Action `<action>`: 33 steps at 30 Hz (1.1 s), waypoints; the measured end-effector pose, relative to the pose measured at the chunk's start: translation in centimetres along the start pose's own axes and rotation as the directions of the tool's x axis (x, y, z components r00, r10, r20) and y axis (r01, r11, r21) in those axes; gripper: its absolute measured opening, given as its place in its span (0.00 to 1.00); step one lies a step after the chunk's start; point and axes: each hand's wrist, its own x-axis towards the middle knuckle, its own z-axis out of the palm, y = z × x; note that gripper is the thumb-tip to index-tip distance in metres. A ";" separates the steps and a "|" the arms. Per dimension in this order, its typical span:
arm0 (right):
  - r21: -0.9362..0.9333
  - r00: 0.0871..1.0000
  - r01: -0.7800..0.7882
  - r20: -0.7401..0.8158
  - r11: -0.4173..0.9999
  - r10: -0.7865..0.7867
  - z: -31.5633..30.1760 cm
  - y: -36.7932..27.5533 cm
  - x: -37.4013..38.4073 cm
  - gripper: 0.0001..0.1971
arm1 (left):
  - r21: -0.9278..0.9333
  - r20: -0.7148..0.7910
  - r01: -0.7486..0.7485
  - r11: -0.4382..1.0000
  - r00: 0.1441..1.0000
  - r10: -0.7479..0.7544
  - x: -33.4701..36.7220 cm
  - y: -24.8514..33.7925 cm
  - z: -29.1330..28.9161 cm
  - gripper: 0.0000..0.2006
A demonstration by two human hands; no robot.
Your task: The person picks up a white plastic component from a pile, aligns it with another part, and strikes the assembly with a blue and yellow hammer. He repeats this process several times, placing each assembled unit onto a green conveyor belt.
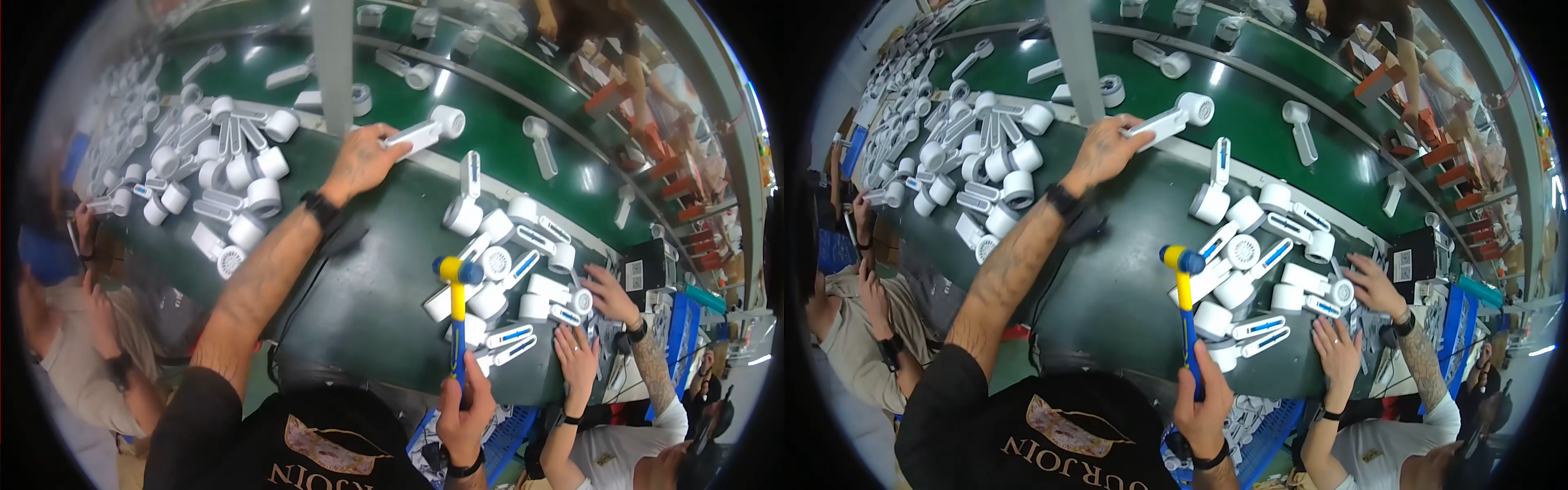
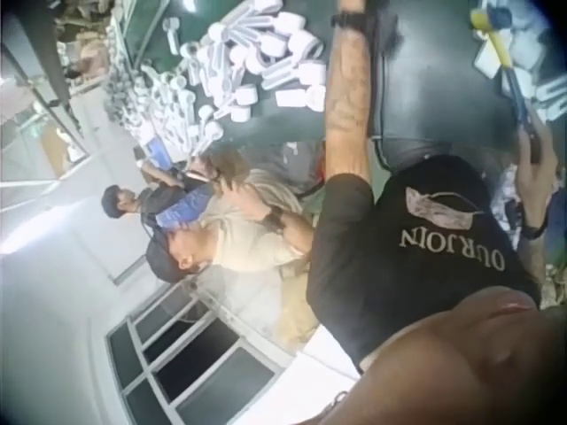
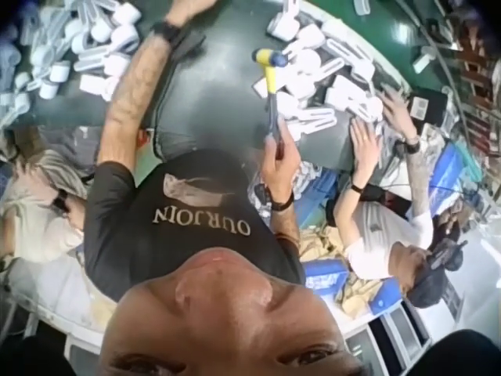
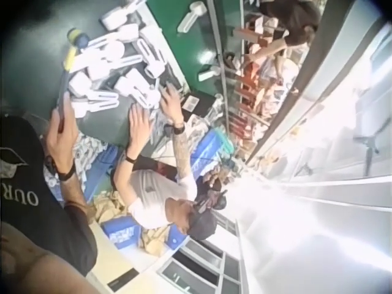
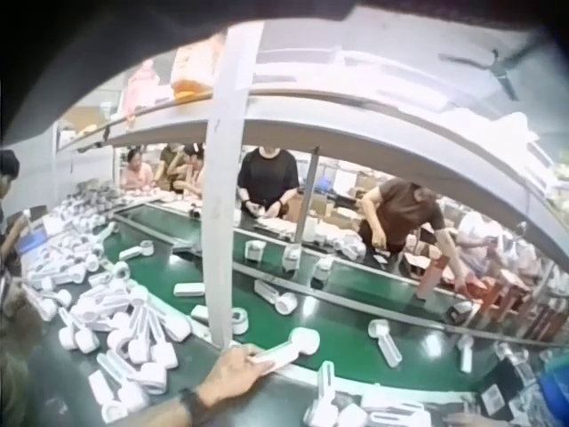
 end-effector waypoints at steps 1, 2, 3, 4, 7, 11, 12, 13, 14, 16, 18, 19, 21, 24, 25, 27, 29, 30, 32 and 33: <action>-0.008 1.000 -0.018 0.000 1.000 0.018 -0.5 0.2 -0.1 0.25 | 0.018 0.090 0.090 0.996 0.992 -0.091 3.2 0.1 1.1 0.28; -0.005 1.000 -0.013 -0.008 1.000 0.013 -1.0 0.6 -0.8 0.25 | 0.097 0.113 0.065 0.993 0.991 -0.076 5.8 -0.6 2.6 0.29; -0.016 0.999 -0.029 -0.035 0.999 0.028 -1.4 1.3 -1.6 0.25 | 0.183 -0.048 -0.040 0.982 0.998 0.050 7.7 -1.4 5.2 0.28; -0.029 0.996 -0.052 -0.070 0.998 0.050 -1.8 0.6 -0.9 0.25 | 0.274 -0.190 -0.133 0.952 0.963 0.189 9.2 -0.9 7.4 0.28; -0.027 0.975 -0.065 -0.216 0.998 0.058 -2.8 -1.1 1.3 0.22 | 0.278 -0.107 -0.292 0.915 0.937 0.332 14.3 1.9 12.0 0.24; -0.076 0.950 -0.044 -0.310 0.996 0.018 -3.6 0.5 0.8 0.23 | 0.280 0.196 -0.112 0.954 0.979 0.057 18.0 9.8 19.8 0.36; -0.074 0.947 -0.059 -0.320 0.995 0.032 -3.9 0.5 0.8 0.24 | 0.298 0.278 -0.097 0.950 0.961 0.011 18.0 12.0 21.7 0.42; -0.081 0.943 -0.063 -0.330 0.995 0.033 -4.1 0.6 0.7 0.24 | 0.278 0.336 -0.068 0.958 0.941 -0.030 17.4 13.9 23.6 0.43; -0.031 0.942 -0.096 -0.326 0.995 0.081 -4.2 0.6 0.5 0.24 | 0.267 0.387 -0.032 0.963 0.919 -0.077 16.9 14.8 24.9 0.43; 0.018 0.941 -0.123 -0.315 0.992 0.122 -4.2 0.7 0.1 0.24 | 0.272 0.356 0.030 0.962 0.926 -0.130 16.5 15.0 26.6 0.38; 0.034 0.948 -0.153 -0.277 0.988 0.156 -4.0 0.7 -0.5 0.25 | 0.281 0.310 0.102 0.954 0.931 -0.191 16.8 13.9 26.1 0.34; 0.039 0.951 -0.149 -0.268 0.988 0.154 -3.8 0.7 -1.0 0.25 | 0.220 0.316 0.088 0.972 0.936 -0.156 16.8 13.0 24.8 0.31; 0.106 0.953 -0.136 -0.258 0.985 0.160 -3.0 1.1 -1.7 0.27 | 0.214 0.288 -0.007 0.977 0.956 -0.057 17.1 11.3 21.2 0.26; 0.266 0.948 -0.177 -0.212 0.948 0.237 -2.1 2.2 -2.3 0.25 | -0.005 0.295 -0.148 0.989 0.945 0.142 9.9 12.5 13.0 0.27; 0.328 0.948 -0.194 -0.181 0.925 0.263 -1.6 1.9 -2.0 0.25 | -0.022 0.202 -0.267 0.963 0.942 0.266 6.9 10.8 9.1 0.24; 0.253 0.966 -0.143 -0.173 0.957 0.190 -1.3 1.7 -1.8 0.26 | -0.083 0.107 -0.407 0.910 0.904 0.414 -0.4 9.0 3.4 0.19; 0.175 0.981 -0.095 -0.152 0.980 0.122 -1.2 1.1 -1.7 0.27 | -0.113 0.094 -0.392 0.913 0.911 0.402 -7.4 7.1 -0.9 0.17; 0.168 0.988 -0.093 -0.107 0.981 0.112 -1.1 0.5 -1.5 0.27 | -0.118 0.136 -0.297 0.947 0.940 0.312 -10.5 5.9 -3.0 0.16; 0.040 0.998 0.026 -0.060 0.999 -0.023 -0.3 0.0 -1.0 0.25 | -0.129 0.190 -0.167 0.978 0.963 0.189 -14.8 3.6 -5.5 0.15; -0.004 0.998 0.060 -0.001 0.998 -0.060 0.4 -1.1 0.2 0.24 | -0.077 0.190 -0.216 0.973 0.955 0.227 -15.9 1.8 -5.8 0.15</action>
